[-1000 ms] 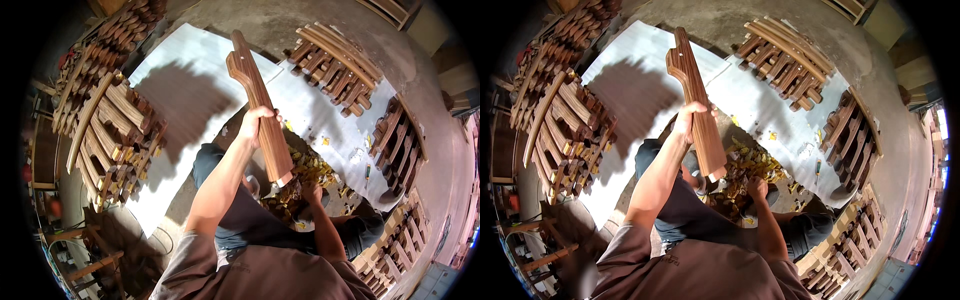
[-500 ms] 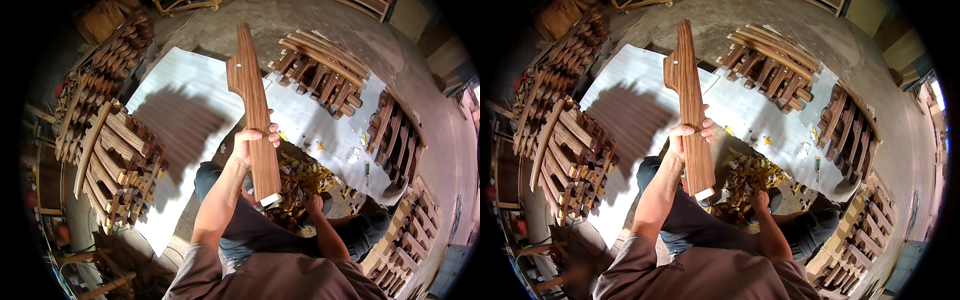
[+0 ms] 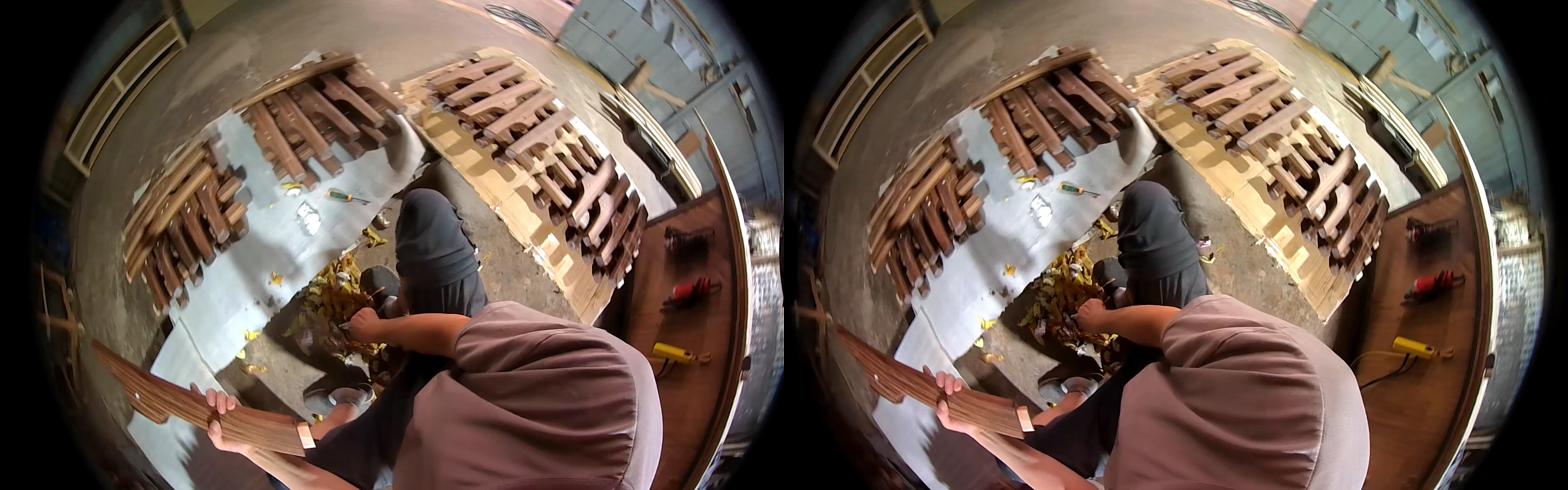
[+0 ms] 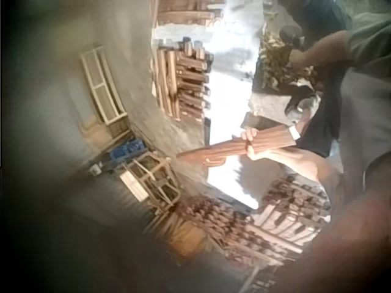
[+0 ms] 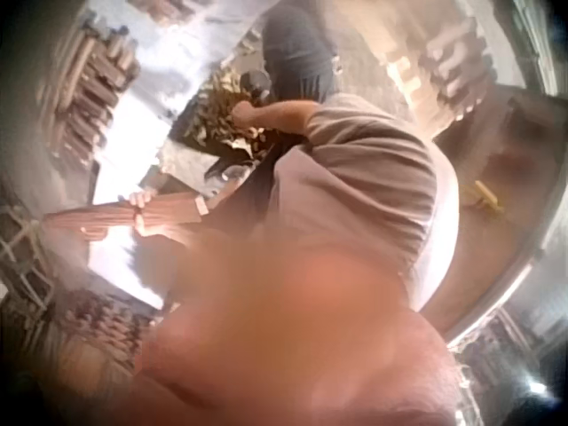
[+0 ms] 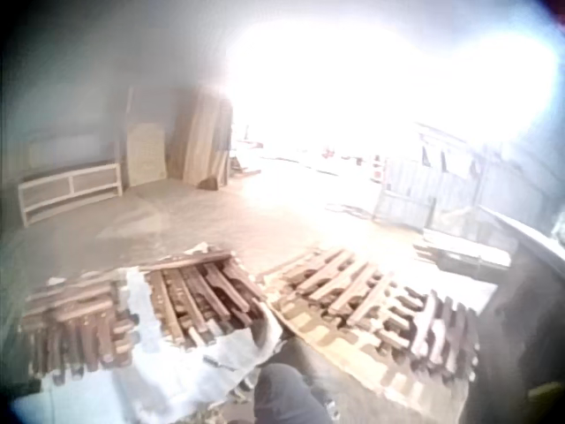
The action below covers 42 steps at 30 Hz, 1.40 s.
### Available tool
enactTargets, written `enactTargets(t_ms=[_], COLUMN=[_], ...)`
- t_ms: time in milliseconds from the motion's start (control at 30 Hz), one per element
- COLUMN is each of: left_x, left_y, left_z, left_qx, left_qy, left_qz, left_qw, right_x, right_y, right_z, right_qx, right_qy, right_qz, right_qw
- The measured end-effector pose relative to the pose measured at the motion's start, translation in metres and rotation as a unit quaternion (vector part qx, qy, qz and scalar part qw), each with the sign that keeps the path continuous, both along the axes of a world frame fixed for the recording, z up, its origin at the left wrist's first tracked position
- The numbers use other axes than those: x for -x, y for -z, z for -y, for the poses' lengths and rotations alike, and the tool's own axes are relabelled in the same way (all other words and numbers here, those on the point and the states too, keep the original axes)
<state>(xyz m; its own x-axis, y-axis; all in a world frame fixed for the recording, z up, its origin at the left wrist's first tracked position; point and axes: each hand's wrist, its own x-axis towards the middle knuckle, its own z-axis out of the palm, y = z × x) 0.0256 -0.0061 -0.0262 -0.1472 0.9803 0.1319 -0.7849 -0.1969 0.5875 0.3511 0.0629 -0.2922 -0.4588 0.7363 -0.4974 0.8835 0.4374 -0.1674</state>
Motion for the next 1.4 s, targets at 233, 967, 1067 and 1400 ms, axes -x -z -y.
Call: enactTargets(t_ms=[233,967,1067,1400], left_x=[-0.005,-0.094,-0.11,-0.132], left_y=[-0.018,-0.098,-0.113,-0.166], left_z=[0.004,-0.105,-0.111,-0.157], left_qx=[0.067,0.21,0.185,0.06], left_qy=[0.023,0.418,0.461,0.551], left_qz=[-0.12,-0.506,-0.559,-0.674], left_qw=[0.99,0.725,0.664,0.489], right_x=[0.025,-0.201,-0.217,-0.236], right_y=[-0.056,-0.365,-0.359,-0.358], right_z=[-0.004,-0.073,-0.069,-0.022], right_qx=[-0.012,-0.555,-0.526,-0.43], right_qy=[0.002,-0.115,-0.173,-0.244], right_qz=[-0.175,-0.236,-0.198,-0.153], right_qw=[0.985,0.789,0.809,0.856])
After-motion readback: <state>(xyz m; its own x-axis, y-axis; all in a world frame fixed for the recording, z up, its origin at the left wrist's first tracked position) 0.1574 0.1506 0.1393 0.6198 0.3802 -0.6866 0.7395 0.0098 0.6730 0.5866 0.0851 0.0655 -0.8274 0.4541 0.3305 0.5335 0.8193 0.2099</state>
